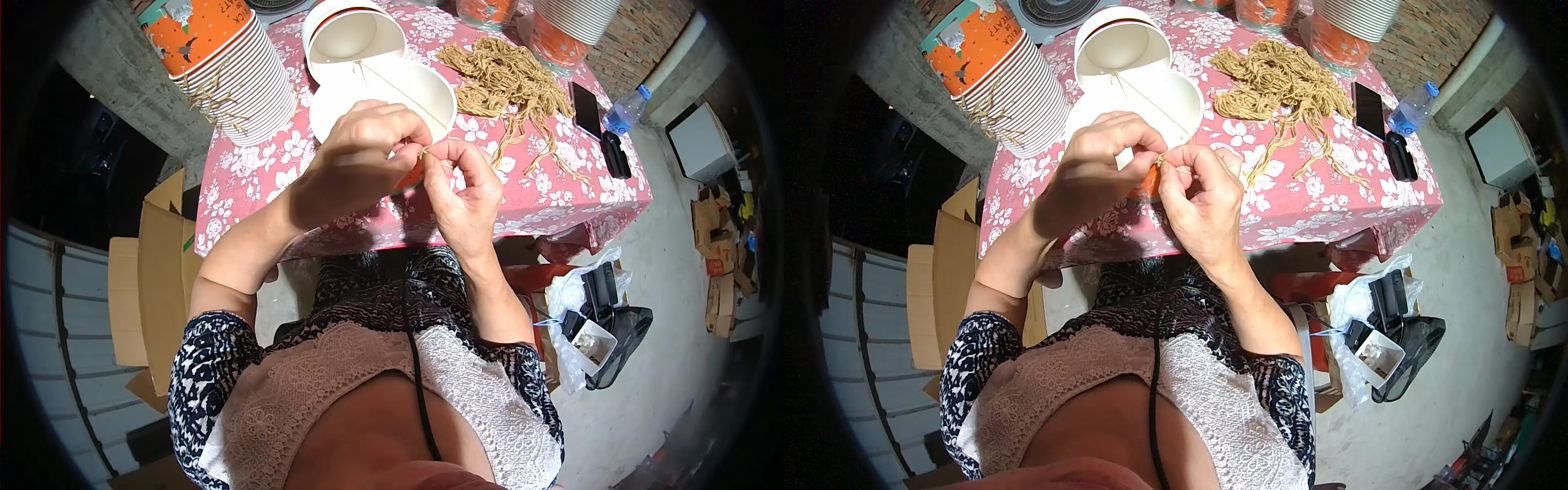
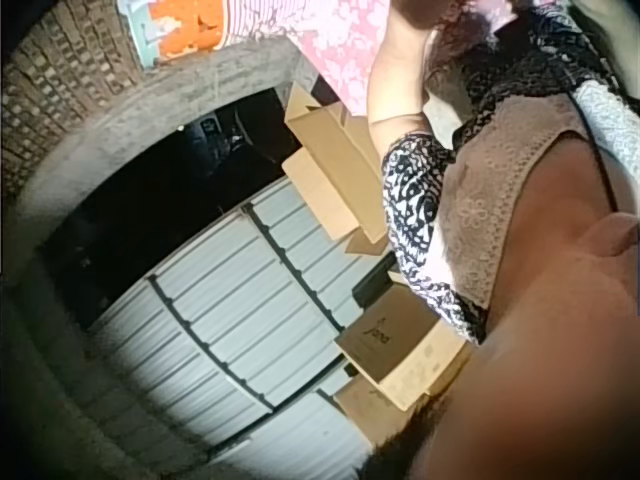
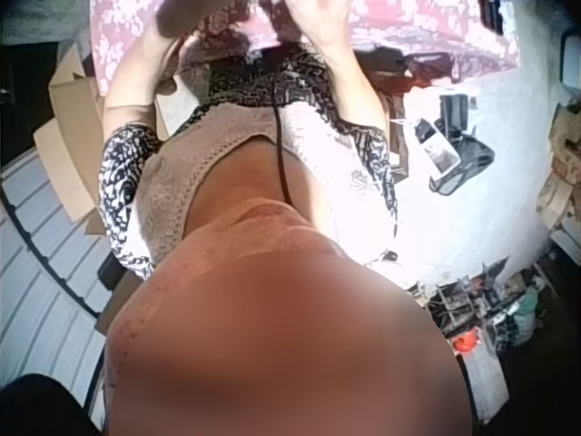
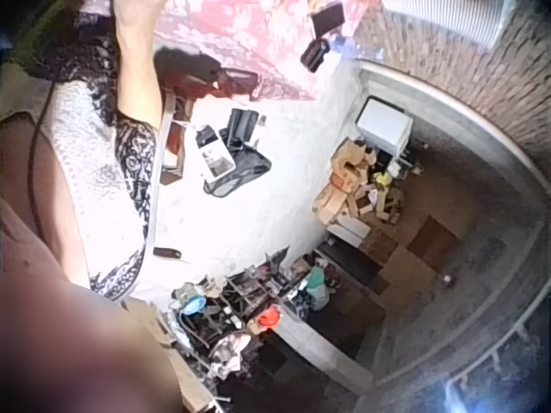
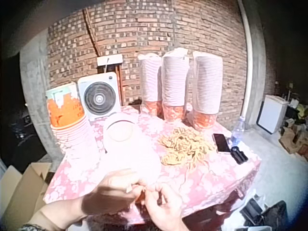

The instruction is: Tie thin cords through pre-punched holes in paper buckets to create handles.

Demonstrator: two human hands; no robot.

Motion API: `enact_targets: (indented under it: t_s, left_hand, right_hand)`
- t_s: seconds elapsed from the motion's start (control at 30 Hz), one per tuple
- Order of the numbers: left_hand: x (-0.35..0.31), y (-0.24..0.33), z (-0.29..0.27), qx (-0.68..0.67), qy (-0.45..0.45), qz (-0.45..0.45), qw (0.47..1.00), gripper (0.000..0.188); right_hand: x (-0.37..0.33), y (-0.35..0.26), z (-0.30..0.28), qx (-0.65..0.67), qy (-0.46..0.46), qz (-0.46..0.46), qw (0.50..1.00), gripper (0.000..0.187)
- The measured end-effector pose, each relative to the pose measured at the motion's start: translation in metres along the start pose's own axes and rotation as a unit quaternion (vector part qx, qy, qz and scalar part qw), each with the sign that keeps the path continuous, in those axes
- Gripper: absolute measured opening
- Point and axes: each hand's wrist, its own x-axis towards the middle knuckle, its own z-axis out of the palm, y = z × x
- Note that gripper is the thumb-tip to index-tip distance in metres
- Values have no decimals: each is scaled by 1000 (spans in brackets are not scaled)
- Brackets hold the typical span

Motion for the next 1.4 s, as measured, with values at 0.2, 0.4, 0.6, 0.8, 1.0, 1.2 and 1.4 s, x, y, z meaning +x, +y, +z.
enact_targets:
  t_s: [0.2, 0.4, 0.6, 0.8, 1.0, 1.2, 1.4]
  left_hand:
    - [0, 1, 6, 13, 37, 43, 998, 5]
    - [-2, -1, 5, -30, 22, 12, 999, 8]
    - [0, 9, 2, -120, 2, -174, 977, 13]
    - [0, 9, -3, -147, -32, -234, 961, 12]
    - [1, 3, 3, -22, 7, -20, 1000, 9]
    - [2, -1, 5, -47, 30, 8, 998, 9]
    - [4, 6, -5, -225, -62, -231, 945, 12]
  right_hand:
    - [1, 1, 1, -4, 2, 9, 1000, 10]
    - [0, 0, 3, 12, 5, 24, 1000, 10]
    - [1, 5, 8, 25, 41, -35, 998, 9]
    - [2, 4, 8, 25, 46, -47, 998, 9]
    - [2, 5, 8, 47, 52, -15, 997, 7]
    - [3, 5, 6, 22, 56, -31, 998, 9]
    - [13, 1, 2, -107, 72, -187, 974, 15]
